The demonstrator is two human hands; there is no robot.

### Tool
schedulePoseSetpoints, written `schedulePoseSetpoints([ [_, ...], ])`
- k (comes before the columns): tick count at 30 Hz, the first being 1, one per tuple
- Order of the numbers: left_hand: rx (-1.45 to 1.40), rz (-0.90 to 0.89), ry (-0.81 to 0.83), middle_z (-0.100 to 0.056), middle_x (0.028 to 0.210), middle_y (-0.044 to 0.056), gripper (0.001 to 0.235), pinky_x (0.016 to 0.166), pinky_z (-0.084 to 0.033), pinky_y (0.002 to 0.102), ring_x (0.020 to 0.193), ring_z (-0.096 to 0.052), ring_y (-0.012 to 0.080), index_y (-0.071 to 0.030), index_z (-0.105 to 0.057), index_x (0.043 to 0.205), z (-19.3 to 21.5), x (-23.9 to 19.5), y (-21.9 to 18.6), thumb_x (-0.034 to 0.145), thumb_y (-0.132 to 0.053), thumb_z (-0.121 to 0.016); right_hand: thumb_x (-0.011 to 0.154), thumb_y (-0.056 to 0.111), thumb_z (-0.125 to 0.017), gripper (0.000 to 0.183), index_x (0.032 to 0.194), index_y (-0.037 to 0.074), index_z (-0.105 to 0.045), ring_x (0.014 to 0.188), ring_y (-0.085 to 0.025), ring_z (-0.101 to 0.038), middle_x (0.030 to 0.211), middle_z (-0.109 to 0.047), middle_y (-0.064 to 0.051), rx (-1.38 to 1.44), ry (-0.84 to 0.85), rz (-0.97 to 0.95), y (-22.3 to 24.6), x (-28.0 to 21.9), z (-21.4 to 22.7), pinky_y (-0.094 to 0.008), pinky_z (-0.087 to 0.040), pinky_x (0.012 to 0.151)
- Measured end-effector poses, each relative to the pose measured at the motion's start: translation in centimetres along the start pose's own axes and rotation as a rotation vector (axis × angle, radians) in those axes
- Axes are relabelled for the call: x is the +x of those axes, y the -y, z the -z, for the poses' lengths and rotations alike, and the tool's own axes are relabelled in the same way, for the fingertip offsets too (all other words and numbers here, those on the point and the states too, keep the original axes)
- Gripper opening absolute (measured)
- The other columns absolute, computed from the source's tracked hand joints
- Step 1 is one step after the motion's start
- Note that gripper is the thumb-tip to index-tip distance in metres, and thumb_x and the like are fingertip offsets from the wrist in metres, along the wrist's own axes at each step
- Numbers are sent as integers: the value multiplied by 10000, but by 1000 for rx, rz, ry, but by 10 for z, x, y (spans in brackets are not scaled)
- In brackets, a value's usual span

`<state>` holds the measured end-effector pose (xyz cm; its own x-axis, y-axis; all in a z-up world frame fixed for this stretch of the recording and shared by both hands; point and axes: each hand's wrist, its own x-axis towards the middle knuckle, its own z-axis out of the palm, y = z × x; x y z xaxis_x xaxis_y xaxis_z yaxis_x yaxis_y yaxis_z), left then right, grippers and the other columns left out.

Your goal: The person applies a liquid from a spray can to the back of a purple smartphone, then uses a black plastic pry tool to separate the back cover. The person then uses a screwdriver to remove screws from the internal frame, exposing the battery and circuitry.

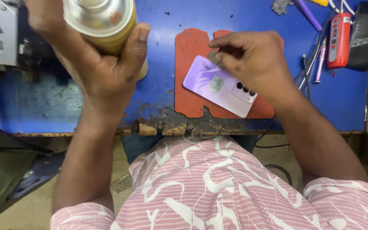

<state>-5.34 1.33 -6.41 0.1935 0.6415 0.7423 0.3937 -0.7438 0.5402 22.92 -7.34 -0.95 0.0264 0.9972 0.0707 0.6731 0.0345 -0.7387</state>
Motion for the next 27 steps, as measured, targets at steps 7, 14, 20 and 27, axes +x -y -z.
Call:
schedulePoseSetpoints([
  [7, 64, 58, 16, -141, 1599, 71, 1085, 1267, -254, 383, 1500, -213, 229, -138, 3, 1648, 5, -26, -3, 975, -385, -813, 955, 66, -814, 160, 1096, 4, -770, 807, -260, -724, 961, -748, -151, -371, -39, 230, -2, -6, -18, -362, -580, 712],
  [14, -121, -87, -27, -363, 1481, 101, 747, 1062, -433, 399, 1322, -431, 227, -177, -320, 1506, 17, -44, -35, 947, -275, -806, 962, 38, -795, 170, 1129, 19, -768, 838, -265, -718, 970, -743, -134, -425, -59, 240, -1, -8, -20, -373, -582, 747],
  [20, -270, -57, 325, -474, 1391, 161, 570, 1091, -515, 486, 1293, -543, 354, -100, -461, 1475, -6, -50, -65, 991, -49, -757, 941, 39, -795, 211, 1149, 27, -763, 858, -264, -714, 981, -744, -122, -442, -40, 240, 0, -10, -18, -374, -579, 759],
  [27, -337, 149, 516, -454, 1496, 187, 679, 1174, -459, 481, 1368, -510, 390, -59, -371, 1538, -22, -32, -65, 979, -62, -757, 963, 61, -818, 183, 1133, 19, -767, 821, -276, -700, 919, -723, -130, -475, -52, 213, 2, -10, -19, -392, -563, 727],
])
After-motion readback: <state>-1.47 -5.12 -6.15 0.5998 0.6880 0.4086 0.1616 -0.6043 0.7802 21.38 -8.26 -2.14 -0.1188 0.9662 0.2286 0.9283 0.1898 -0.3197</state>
